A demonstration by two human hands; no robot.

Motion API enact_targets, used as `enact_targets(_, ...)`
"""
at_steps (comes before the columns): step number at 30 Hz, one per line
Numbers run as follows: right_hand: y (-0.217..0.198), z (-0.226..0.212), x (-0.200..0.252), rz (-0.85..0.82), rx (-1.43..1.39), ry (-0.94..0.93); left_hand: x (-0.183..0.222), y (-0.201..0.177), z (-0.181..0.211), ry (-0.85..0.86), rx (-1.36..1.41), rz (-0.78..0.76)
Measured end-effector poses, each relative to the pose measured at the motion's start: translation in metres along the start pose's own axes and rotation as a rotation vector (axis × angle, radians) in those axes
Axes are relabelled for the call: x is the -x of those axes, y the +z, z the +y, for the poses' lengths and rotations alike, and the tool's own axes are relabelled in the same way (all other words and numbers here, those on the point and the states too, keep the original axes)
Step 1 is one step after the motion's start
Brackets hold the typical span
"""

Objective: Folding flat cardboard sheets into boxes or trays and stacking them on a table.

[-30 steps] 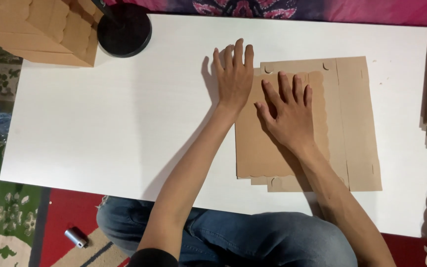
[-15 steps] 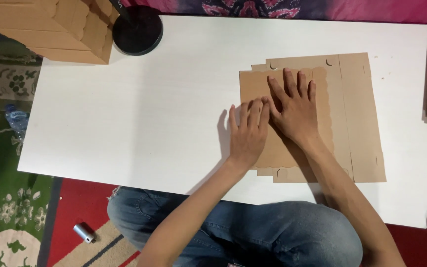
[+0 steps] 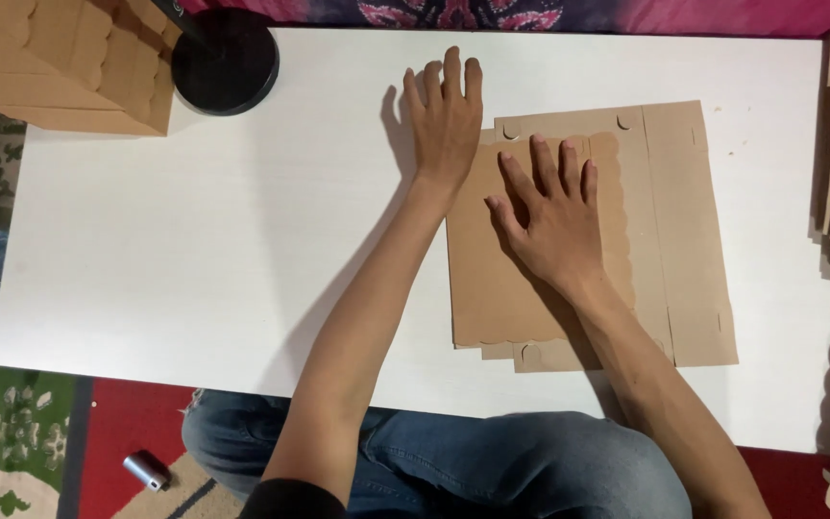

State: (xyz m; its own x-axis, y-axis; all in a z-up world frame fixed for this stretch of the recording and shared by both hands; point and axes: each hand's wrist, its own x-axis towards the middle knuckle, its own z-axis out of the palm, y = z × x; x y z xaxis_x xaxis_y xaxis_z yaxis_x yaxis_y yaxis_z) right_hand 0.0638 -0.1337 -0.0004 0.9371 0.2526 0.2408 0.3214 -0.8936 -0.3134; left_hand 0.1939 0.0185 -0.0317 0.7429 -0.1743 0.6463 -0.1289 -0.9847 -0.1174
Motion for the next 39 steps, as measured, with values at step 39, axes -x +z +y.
enact_targets(39,-0.018,-0.008,-0.010,-0.236,-0.028,0.183,0.040,-0.060,0.011,0.052,0.149,0.112)
